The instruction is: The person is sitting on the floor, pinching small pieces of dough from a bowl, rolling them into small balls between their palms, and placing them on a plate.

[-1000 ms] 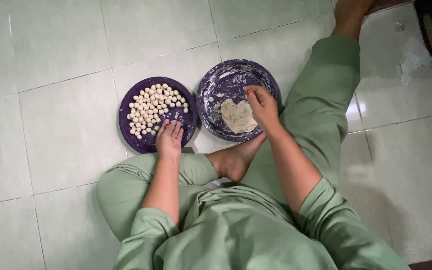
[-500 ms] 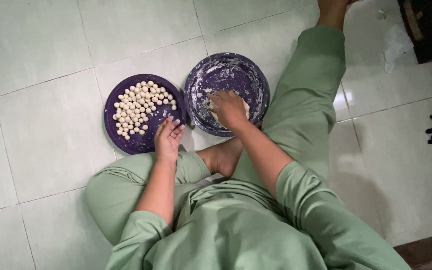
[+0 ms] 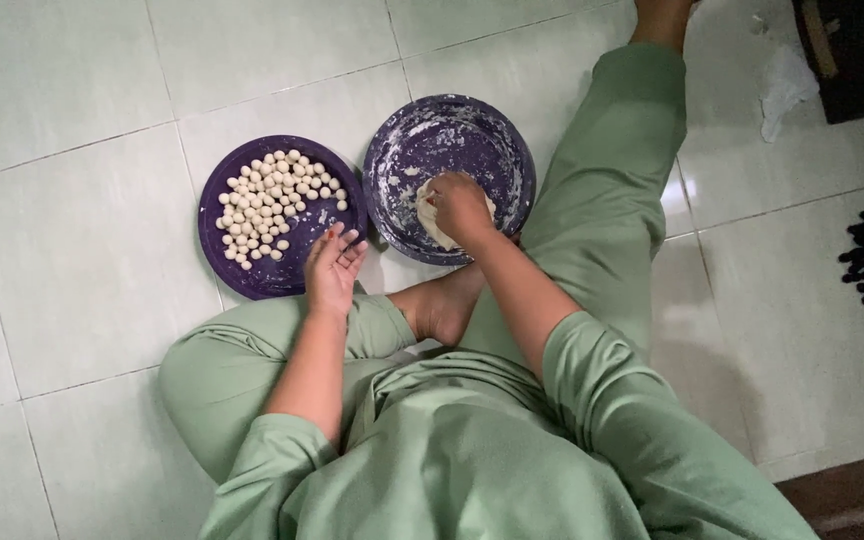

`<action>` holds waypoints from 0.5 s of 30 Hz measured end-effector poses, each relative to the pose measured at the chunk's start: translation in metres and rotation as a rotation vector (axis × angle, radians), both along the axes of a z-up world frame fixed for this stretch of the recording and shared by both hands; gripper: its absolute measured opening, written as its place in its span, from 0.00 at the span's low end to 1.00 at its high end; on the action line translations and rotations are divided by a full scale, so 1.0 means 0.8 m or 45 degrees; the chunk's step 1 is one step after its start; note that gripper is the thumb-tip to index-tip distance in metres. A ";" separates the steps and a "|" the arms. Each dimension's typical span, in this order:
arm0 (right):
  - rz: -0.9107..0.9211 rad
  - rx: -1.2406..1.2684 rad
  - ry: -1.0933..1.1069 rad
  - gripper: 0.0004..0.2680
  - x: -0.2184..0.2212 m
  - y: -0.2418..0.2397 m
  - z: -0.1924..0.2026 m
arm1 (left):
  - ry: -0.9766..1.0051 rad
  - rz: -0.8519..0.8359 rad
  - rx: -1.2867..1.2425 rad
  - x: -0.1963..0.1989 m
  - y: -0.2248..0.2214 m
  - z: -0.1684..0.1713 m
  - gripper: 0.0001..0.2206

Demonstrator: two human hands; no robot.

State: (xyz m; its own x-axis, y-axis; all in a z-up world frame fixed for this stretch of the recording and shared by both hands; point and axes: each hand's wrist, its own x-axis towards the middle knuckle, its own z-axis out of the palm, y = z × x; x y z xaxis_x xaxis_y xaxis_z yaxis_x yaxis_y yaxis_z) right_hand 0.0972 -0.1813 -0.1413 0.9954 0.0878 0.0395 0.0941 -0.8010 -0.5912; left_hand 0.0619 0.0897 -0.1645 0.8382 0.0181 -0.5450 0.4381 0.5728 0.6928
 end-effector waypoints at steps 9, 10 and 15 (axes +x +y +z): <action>-0.240 0.337 0.159 0.08 0.003 -0.028 -0.017 | 0.023 0.018 -0.032 -0.002 0.001 -0.001 0.12; -0.265 0.417 0.208 0.07 0.004 -0.032 -0.020 | 0.014 0.009 -0.047 -0.002 0.001 -0.001 0.12; -0.331 0.682 0.254 0.05 0.013 -0.043 -0.026 | -0.006 -0.003 -0.061 -0.001 0.001 -0.004 0.12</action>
